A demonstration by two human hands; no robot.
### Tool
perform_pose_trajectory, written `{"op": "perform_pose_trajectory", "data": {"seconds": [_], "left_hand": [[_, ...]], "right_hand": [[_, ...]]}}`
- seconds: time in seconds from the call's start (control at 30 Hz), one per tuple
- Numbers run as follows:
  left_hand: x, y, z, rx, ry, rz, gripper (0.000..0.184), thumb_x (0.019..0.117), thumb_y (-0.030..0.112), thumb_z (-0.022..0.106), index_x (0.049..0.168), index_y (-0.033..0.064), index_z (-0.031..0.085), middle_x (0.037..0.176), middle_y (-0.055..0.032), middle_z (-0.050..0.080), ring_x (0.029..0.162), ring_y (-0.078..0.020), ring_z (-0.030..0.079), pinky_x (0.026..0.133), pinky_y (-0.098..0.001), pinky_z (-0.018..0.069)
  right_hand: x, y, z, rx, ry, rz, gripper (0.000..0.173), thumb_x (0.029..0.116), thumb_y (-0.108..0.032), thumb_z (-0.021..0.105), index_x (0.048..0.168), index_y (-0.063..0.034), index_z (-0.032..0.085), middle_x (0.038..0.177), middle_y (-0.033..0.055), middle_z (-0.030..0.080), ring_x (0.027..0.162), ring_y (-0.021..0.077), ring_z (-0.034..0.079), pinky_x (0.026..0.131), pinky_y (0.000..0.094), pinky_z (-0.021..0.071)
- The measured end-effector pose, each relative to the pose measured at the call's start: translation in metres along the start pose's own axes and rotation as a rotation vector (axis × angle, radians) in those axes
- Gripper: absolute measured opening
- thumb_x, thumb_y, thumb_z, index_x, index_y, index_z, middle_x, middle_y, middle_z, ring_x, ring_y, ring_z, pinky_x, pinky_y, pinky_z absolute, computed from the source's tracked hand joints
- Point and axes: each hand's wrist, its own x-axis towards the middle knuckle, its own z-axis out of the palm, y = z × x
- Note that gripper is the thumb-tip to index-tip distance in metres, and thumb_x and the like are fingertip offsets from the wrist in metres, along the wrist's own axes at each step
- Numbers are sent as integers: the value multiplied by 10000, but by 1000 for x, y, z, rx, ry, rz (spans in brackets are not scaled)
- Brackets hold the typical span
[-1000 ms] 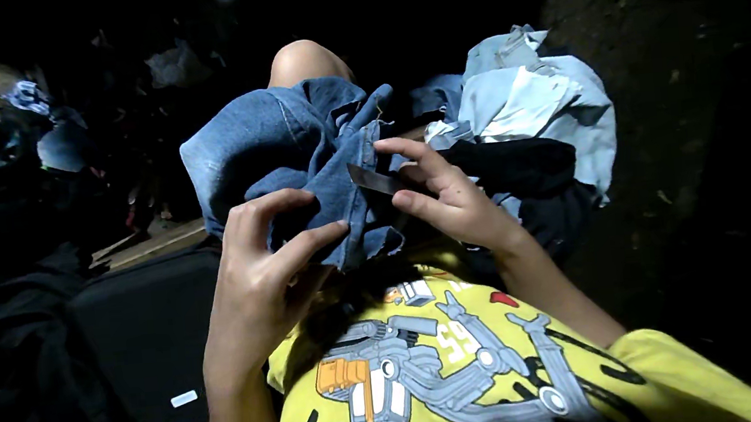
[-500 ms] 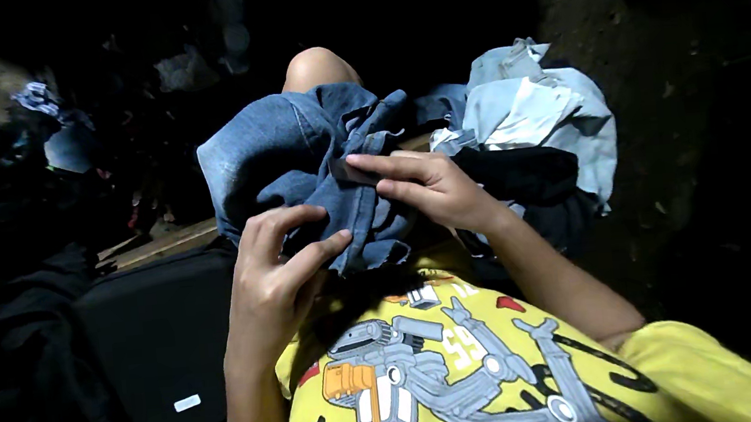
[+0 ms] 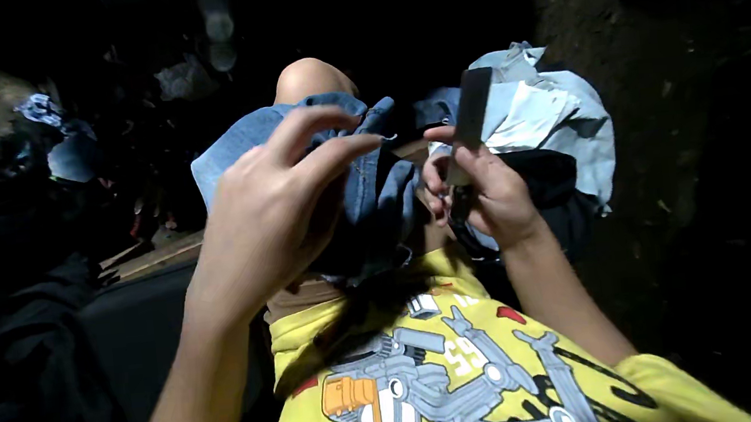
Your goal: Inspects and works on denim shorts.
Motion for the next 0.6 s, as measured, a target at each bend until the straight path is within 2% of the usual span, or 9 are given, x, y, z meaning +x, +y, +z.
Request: {"op": "perform_pose_trajectory", "data": {"seconds": [0.03,0.07,0.1,0.17,0.23,0.3,0.33,0.43,0.6], "left_hand": [[15,-6,3,24,-124,48,338,967,57,555,1266,126,695,1291,-102,662,903,-242,695,682,-437,556],[26,-12,8,48,-231,80,372,943,47,574,1291,120,683,1253,-109,681,850,-279,710,628,-482,557],[32,-16,13,76,-306,93,345,939,48,596,1262,104,703,1131,-120,710,772,-308,705,580,-509,533],[36,-20,17,145,-384,102,181,961,79,614,1092,75,738,941,-114,686,695,-311,678,543,-498,506],[33,-20,15,200,-363,106,113,969,82,611,944,63,720,859,-119,654,659,-313,661,517,-480,488],[28,-16,10,245,-331,71,129,993,78,578,942,44,692,852,-148,631,665,-339,653,518,-487,484],[26,-12,7,269,-316,37,117,995,50,568,974,25,680,869,-172,622,668,-362,650,515,-497,482],[21,3,-9,336,-243,-79,132,977,1,545,1037,3,662,944,-218,626,724,-415,658,529,-540,485],[6,29,-11,361,-106,-192,228,1031,170,500,929,9,624,824,-164,574,653,-357,609,492,-484,441]], "right_hand": [[-2,-1,-3,-58,-3,-35,390,1097,-434,347,1354,-220,547,750,-86,636,567,12,598,509,166,528],[-4,-1,-6,-143,5,-63,496,1061,-554,369,1347,-207,579,696,-118,594,527,-29,530,480,125,458],[-7,-3,-10,-233,14,-87,598,1024,-636,363,1315,-182,622,663,-140,542,502,-53,455,462,105,388],[-10,-10,-15,-454,9,-151,606,1070,-564,309,1242,-99,657,657,-148,473,510,-71,376,475,98,319],[-10,-19,-15,-724,-6,-218,499,1086,-389,330,1166,-54,692,743,-116,553,572,-70,417,519,113,355],[-9,-30,-12,-995,-70,-231,411,1045,-334,416,1160,-69,707,980,-30,697,807,-1,610,709,221,520],[-7,-34,-9,-1090,-107,-247,404,1037,-361,453,1169,-76,707,1019,1,701,856,42,641,739,274,545],[0,-45,1,-1284,-193,-328,444,1031,-453,480,1168,-103,717,934,12,690,756,112,656,611,335,538],[6,-61,17,-1501,-202,-371,445,1032,-463,477,1118,-103,724,886,43,681,679,202,664,505,400,493]]}}
